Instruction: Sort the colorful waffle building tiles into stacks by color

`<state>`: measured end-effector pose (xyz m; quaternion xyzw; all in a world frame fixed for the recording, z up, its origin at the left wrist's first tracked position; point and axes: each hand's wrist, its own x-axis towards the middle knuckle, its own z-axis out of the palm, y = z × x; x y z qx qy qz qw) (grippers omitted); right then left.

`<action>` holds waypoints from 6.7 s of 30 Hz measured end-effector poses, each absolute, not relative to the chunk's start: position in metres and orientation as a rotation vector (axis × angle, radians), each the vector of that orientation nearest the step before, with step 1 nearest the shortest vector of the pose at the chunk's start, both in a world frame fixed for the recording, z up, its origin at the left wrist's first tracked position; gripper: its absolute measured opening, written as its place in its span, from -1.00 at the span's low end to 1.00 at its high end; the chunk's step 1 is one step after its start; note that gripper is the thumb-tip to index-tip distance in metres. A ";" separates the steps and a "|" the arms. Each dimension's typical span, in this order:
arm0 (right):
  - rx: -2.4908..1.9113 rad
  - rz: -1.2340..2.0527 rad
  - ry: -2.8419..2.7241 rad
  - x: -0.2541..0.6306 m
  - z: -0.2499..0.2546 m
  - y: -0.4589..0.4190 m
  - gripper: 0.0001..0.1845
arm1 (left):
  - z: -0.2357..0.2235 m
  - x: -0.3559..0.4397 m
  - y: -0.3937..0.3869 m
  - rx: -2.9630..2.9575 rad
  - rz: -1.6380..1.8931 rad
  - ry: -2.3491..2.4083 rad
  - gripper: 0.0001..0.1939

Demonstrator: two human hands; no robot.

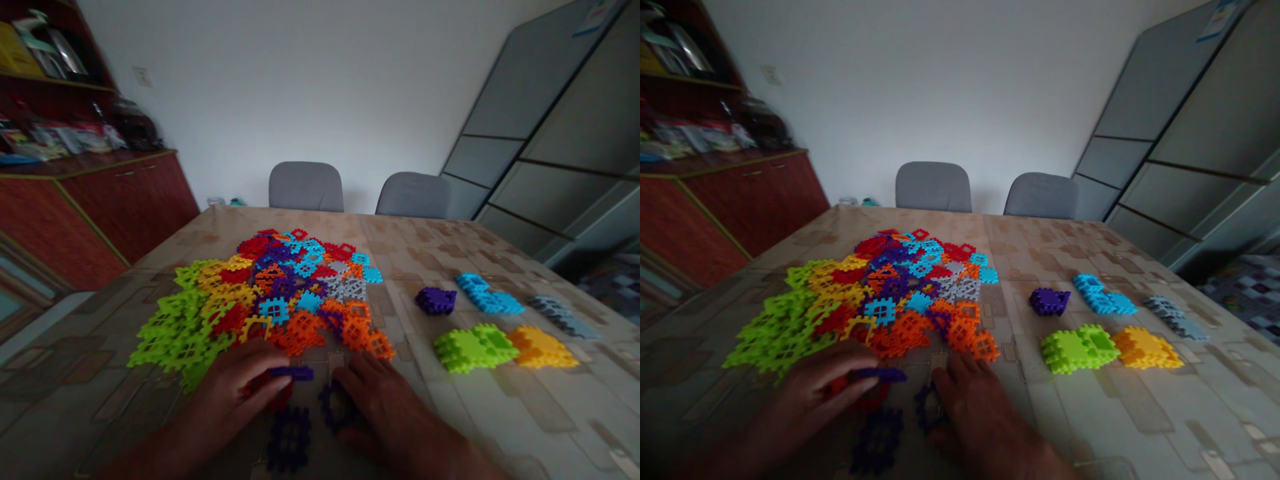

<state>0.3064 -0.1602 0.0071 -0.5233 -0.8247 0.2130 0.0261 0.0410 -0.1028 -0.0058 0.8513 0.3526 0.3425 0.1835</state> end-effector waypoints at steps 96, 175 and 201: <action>-1.729 0.566 -2.679 0.334 0.030 -0.144 -0.41 | -0.018 0.115 -0.132 2.543 0.195 0.933 -0.28; -1.141 0.596 -2.378 0.310 0.012 -0.072 -0.79 | -0.009 0.041 -0.050 2.579 0.590 1.505 -0.34; -1.143 0.613 -2.362 0.306 0.007 -0.049 -0.82 | -0.031 0.020 -0.095 2.676 0.536 1.356 -0.25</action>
